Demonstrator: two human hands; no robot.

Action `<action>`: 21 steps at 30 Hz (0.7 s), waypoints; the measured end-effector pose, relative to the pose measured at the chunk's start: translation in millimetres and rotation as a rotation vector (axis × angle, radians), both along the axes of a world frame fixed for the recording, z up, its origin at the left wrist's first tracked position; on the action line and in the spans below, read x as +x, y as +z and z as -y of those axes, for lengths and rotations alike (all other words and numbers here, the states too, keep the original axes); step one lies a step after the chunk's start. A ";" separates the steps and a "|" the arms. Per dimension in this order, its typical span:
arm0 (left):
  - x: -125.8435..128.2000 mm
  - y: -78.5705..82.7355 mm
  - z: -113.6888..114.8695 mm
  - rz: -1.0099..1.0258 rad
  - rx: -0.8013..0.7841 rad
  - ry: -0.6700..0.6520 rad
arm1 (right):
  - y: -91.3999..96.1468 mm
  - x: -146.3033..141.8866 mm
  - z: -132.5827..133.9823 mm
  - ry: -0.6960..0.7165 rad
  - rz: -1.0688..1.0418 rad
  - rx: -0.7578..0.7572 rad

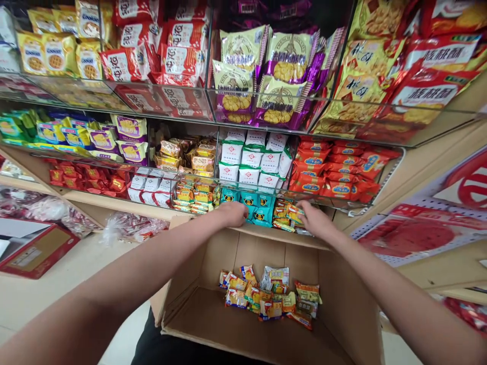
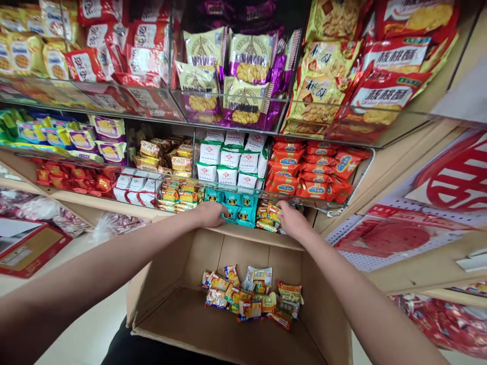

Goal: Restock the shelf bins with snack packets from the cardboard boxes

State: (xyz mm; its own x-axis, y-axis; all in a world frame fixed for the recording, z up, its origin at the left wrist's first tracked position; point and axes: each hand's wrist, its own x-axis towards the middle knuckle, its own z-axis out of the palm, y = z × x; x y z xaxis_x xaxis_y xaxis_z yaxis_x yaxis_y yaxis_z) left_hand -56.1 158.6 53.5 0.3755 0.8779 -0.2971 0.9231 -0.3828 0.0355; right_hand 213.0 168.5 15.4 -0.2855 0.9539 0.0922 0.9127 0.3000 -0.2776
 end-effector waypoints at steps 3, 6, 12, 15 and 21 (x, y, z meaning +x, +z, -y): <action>41.9 -8.6 -13.9 0.045 -0.075 -0.186 | -14.7 1.0 -4.4 0.035 -0.005 -0.010; 74.2 -24.4 -26.4 0.011 -0.131 -0.240 | -22.1 6.8 -9.6 -0.023 -0.033 0.000; 93.3 -42.0 -40.1 -0.012 -0.053 -0.199 | -23.5 6.2 -17.5 -0.149 -0.108 -0.028; 99.7 -42.2 -42.2 0.023 -0.015 -0.208 | -24.7 2.0 -18.2 -0.173 -0.138 -0.057; 106.3 -45.6 -43.6 0.053 0.005 -0.226 | -25.9 7.2 -21.1 -0.357 -0.212 -0.081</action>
